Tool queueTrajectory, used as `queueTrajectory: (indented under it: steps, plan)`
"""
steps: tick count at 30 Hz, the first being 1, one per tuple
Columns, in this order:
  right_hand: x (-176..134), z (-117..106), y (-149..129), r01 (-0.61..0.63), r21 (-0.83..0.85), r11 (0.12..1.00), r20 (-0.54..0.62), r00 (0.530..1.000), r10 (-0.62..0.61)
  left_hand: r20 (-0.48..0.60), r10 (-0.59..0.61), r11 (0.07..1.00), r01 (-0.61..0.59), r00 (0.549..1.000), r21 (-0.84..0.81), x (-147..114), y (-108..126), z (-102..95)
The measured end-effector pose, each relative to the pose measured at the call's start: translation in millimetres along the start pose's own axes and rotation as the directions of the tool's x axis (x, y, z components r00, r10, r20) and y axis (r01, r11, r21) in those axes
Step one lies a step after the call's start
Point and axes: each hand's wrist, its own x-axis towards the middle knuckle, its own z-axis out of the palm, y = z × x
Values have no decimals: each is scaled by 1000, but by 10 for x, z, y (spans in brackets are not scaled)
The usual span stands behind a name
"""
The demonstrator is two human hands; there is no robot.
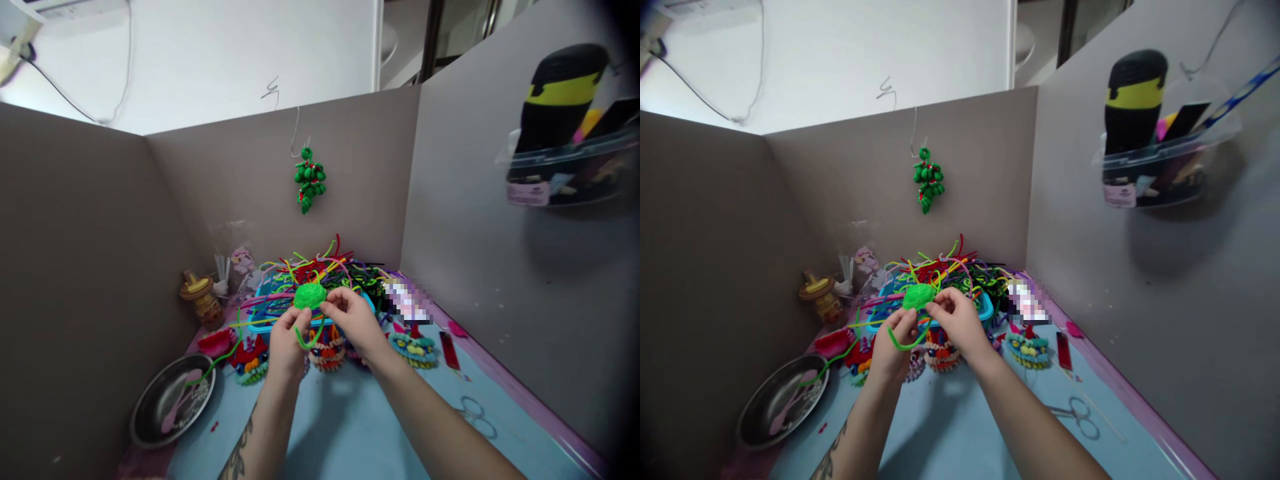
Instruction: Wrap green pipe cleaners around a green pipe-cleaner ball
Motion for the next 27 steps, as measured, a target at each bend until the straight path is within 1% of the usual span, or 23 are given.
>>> queueTrajectory:
  steps: [3,8,11,13,15,16,18,20,21,22,24,26,27]
  plan:
    - [34,-26,23,-64,99,993,30,998,61,12,14,1000,-14,1000,1,-8,15,13]
    - [39,-56,39,-75,111,991,25,997,73,39,1,1000,-1,999,10,-1,10,1]
    - [34,-49,63,-84,120,989,94,993,73,46,-22,1000,22,999,0,12,-2,-12]
    - [38,-42,83,-57,104,993,133,990,43,49,-33,999,34,998,-7,20,-6,-18]
    - [47,-37,94,-7,51,999,128,992,1,46,-40,999,40,998,-15,25,-4,-20]
    - [50,-36,93,29,7,1000,104,994,-29,44,-42,999,43,998,-21,25,0,-19]
    - [48,-36,75,118,-113,987,11,993,-117,40,-43,998,45,998,-32,20,12,-15]
    - [30,-35,39,204,-239,949,-87,969,-230,35,-51,998,53,998,-43,8,24,-6]
    - [15,-33,19,240,-298,924,-115,952,-284,35,-55,997,56,998,-47,2,29,0]
    - [-2,-31,-2,270,-352,896,-121,936,-329,34,-56,997,57,998,-50,-3,33,6]
    - [-39,-23,-40,316,-432,845,-81,919,-386,30,-49,998,51,998,-44,-11,36,18]
    - [-71,-14,-69,339,-456,823,-32,918,-396,20,-31,999,32,999,-20,-15,32,24]
    - [-83,-8,-81,339,-447,828,-18,922,-387,11,-22,1000,22,1000,-8,-16,27,23]
